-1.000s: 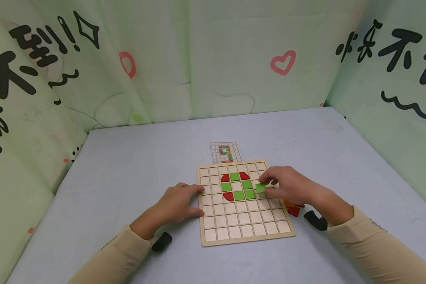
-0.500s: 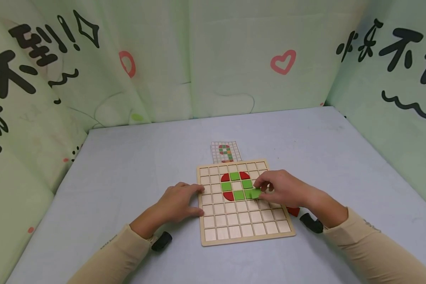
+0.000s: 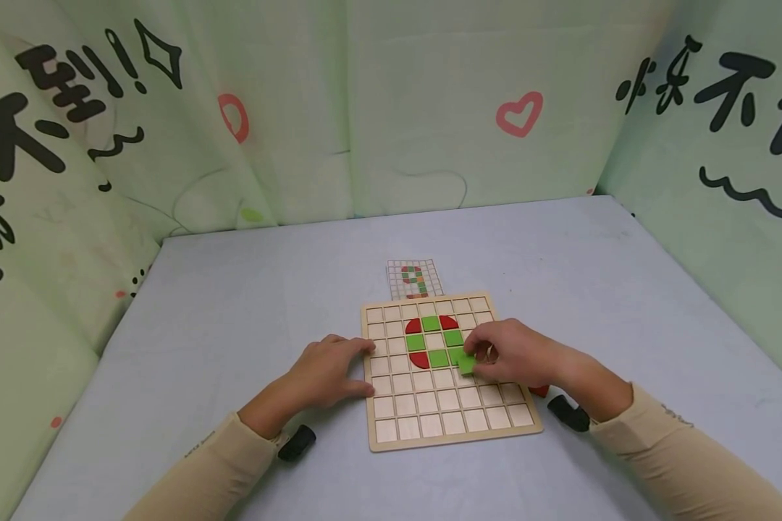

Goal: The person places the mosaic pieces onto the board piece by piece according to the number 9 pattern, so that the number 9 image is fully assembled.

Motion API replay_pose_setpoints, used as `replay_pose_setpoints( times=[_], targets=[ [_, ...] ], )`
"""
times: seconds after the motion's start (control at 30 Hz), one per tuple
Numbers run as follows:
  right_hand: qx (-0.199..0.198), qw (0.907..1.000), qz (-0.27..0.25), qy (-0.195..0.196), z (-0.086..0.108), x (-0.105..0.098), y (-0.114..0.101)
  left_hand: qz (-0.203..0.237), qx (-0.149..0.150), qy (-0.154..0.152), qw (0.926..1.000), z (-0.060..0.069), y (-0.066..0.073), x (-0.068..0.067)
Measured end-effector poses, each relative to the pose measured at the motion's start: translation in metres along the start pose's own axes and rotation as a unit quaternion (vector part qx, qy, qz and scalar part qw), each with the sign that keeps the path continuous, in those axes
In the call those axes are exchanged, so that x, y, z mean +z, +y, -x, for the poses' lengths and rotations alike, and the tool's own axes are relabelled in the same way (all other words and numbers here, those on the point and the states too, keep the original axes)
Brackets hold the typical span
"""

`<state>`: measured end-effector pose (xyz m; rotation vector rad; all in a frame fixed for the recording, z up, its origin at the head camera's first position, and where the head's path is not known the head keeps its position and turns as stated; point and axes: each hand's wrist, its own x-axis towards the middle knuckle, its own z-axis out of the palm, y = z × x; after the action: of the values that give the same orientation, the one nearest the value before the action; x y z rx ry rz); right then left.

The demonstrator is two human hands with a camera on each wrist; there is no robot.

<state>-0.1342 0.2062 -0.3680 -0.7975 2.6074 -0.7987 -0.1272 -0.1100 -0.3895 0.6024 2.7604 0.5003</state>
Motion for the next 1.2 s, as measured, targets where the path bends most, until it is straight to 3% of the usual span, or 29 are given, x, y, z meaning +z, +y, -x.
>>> replay_pose_setpoints(
  times=[0.3,0.93,1.2],
  targets=[
    [-0.025,0.9991,0.034,-0.009,-0.0002,0.0035,0.0023,0.004,0.001,0.0,1.0,-0.0005,-0.0008,0.0006],
    [-0.011,0.998,0.058,-0.022,-0.0026,0.0078,-0.0041,0.004,0.006,0.001,1.0,0.0,-0.0015,0.0005],
    [-0.028,0.9969,0.071,-0.019,-0.0041,0.0091,-0.0032,0.003,0.012,0.001,0.9999,0.0006,-0.0017,-0.0012]
  ],
)
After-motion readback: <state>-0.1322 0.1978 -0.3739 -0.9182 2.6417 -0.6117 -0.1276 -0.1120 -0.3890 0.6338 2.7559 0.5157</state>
